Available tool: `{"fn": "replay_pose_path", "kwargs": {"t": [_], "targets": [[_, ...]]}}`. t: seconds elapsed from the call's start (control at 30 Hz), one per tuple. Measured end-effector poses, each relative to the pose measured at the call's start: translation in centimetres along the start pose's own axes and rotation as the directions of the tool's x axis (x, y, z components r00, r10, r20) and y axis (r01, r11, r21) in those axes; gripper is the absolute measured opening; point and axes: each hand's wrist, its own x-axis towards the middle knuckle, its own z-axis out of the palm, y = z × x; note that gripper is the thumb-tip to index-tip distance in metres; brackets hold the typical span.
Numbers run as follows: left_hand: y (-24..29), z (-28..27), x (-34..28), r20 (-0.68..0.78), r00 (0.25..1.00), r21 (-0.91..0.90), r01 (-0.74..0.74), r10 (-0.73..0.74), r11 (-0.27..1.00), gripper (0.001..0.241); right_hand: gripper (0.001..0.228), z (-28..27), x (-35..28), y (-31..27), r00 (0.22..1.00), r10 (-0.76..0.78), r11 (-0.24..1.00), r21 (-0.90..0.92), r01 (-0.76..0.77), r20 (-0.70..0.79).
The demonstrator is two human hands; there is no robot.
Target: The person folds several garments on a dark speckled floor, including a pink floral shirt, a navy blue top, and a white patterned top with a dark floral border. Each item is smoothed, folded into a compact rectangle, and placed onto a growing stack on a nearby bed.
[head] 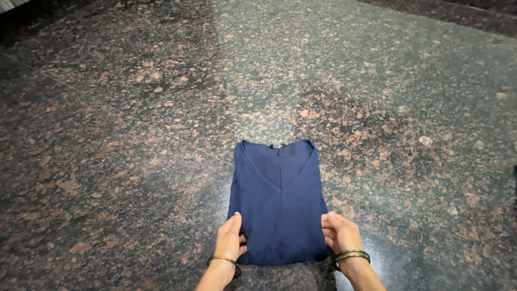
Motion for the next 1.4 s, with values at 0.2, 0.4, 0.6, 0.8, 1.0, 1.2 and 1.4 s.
{"fn": "replay_pose_path", "kwargs": {"t": [0.2, 0.4, 0.6, 0.8, 1.0, 1.2, 1.4], "targets": [[-1.5, -2.0, 2.1, 0.214, 0.975, -0.012, -0.064, 0.065, 0.998, 0.032, 0.027, -1.8, -0.8, -0.1, 0.985, 0.112, 0.979, -0.185, -0.087, 0.128], [-1.6, -3.7, 1.7, 0.461, 0.873, 0.353, -0.345, 0.159, 0.870, 0.034, 0.021, -2.6, -1.8, 0.1, 0.966, 0.017, 0.909, -0.406, 0.093, 0.258], [-2.1, -3.2, 1.6, 0.276, 0.932, -0.170, -0.191, 0.233, 0.967, 0.030, 0.022, -2.7, -2.4, -0.5, 0.953, -0.257, 0.964, -0.021, 0.264, 0.161], [-3.4, -2.9, 0.6, -0.009, 0.854, 0.677, -0.378, 0.520, 0.632, 0.030, 0.031, -0.3, -4.6, -1.6, 0.946, -0.317, 0.434, -0.877, 0.206, 0.066], [2.3, 0.7, -5.2, 0.161, 0.460, 0.799, -0.581, 0.873, 0.159, 0.042, 0.027, 5.4, -8.0, -4.7, 0.363, -0.870, -0.032, -0.771, 0.636, 0.335], [5.3, 5.5, -7.5, 0.432, 0.587, 0.865, -0.485, 0.684, -0.131, 0.076, 0.063, 9.5, -6.6, -4.0, 0.322, -0.621, -0.348, -0.619, 0.704, 0.715], [5.8, 2.7, -2.0, -0.119, 0.675, 0.805, -0.363, 0.728, 0.468, 0.084, 0.063, 4.6, -0.8, -4.8, 0.677, -0.733, 0.445, -0.713, 0.542, 0.058]]}}
